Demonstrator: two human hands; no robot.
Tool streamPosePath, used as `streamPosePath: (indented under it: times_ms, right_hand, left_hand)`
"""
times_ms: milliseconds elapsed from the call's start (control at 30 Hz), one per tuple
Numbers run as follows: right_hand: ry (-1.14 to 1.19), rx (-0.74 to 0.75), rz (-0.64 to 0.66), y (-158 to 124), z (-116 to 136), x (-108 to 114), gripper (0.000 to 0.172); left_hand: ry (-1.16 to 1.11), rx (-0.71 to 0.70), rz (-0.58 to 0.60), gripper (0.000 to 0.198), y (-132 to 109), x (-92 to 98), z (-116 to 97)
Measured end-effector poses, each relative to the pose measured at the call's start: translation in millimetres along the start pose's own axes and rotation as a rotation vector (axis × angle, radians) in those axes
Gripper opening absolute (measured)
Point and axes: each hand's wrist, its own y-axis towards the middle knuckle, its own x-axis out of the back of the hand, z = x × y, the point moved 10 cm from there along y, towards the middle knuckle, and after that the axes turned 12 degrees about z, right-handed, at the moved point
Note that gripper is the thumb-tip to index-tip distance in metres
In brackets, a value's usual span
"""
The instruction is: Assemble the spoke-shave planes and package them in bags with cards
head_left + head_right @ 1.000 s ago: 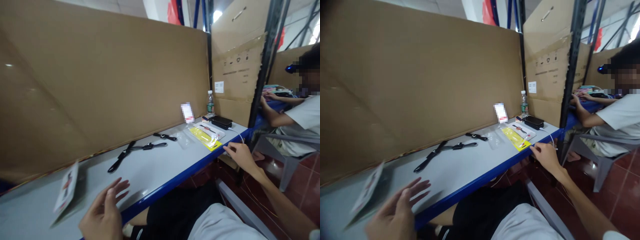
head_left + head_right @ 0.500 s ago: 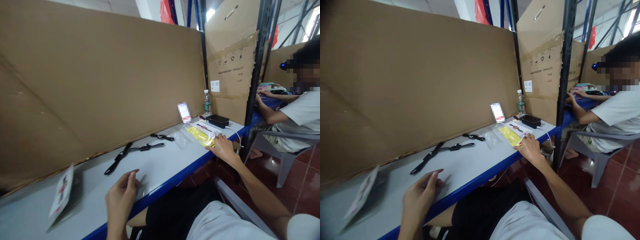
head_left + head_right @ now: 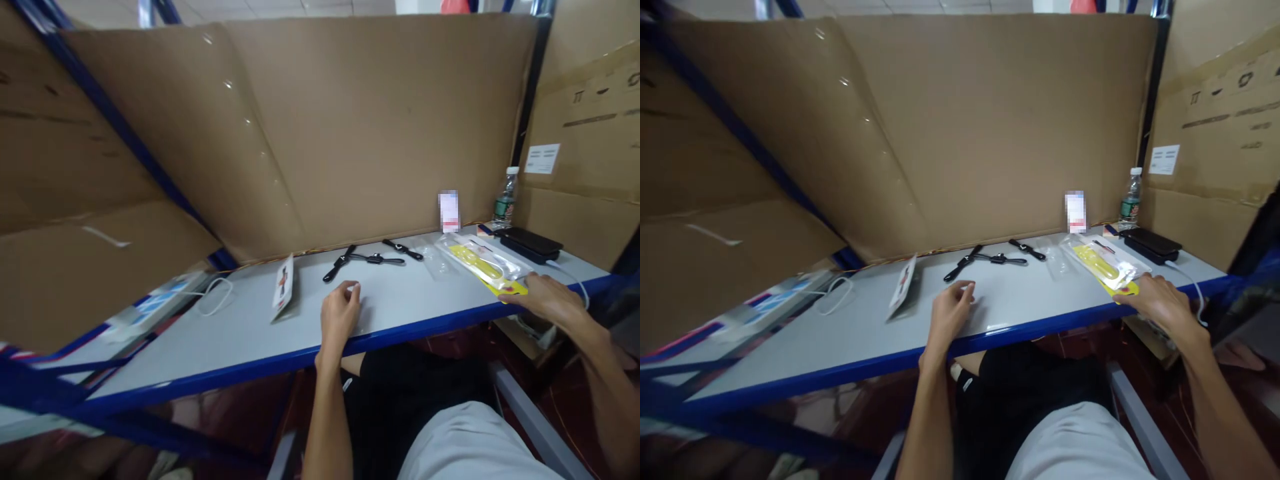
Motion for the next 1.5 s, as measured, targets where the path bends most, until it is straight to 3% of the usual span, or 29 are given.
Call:
streamPosePath:
  times_ms: [100,300,533,633,767,900,967,1067,1233,1367,1500]
  right_hand:
    - [-0.052,0.037,0.102,12,-7,-11,0.065]
    - [0.054,0.064,0.045,7,1,-12,0.064]
    - [0.107,-0.035,-0.087,-6,1,3,0.048]
    - [0.047,-0.053,-0.071,-8,1,2,0.048]
    - [-0.064,-0.1,-0.141,-21,6,16,0.049]
    - [-0.042,-0.008,-0.238,-42,39,41,0.041]
    - [-0.045,0.076,-0.223,-46,64,44,0.039]
    - [-0.067,0.065,-0.153,-36,83,35,0.045]
    - [-0.053,-0.016,-0.016,-1,79,10,0.035]
    - [-0.019,-0.018,-0.053,11,76,9,0.037]
    - [0.027,-0.013,-0.133,11,69,12,0.032]
  left_hand:
    - [0.042,0.034,-0.045,0.008,29,18.3,-7]
    - [0.44,-0.116,-0.034,0.013,70,35.1,-44]
    - [0.522,-0.004,-0.019,0.018,101,48.6,-17]
    - [0.741,-0.01,0.174,0.024,116,22.8,-4]
    - [0.953,-0.198,0.432,0.038,115,-38.4,-5]
    - [0.939,-0.359,0.462,0.041,109,-79.0,-20]
    - [0.927,-0.405,0.407,0.039,106,-84.3,-25]
    - [0.919,-0.424,0.306,0.037,101,-79.8,-26]
    - [0.912,-0.431,0.297,0.036,91,-84.8,-18]
    - [0.909,-0.468,0.325,0.035,86,-97.5,-20]
    - [0.889,-0.456,0.304,0.034,87,-96.1,-21]
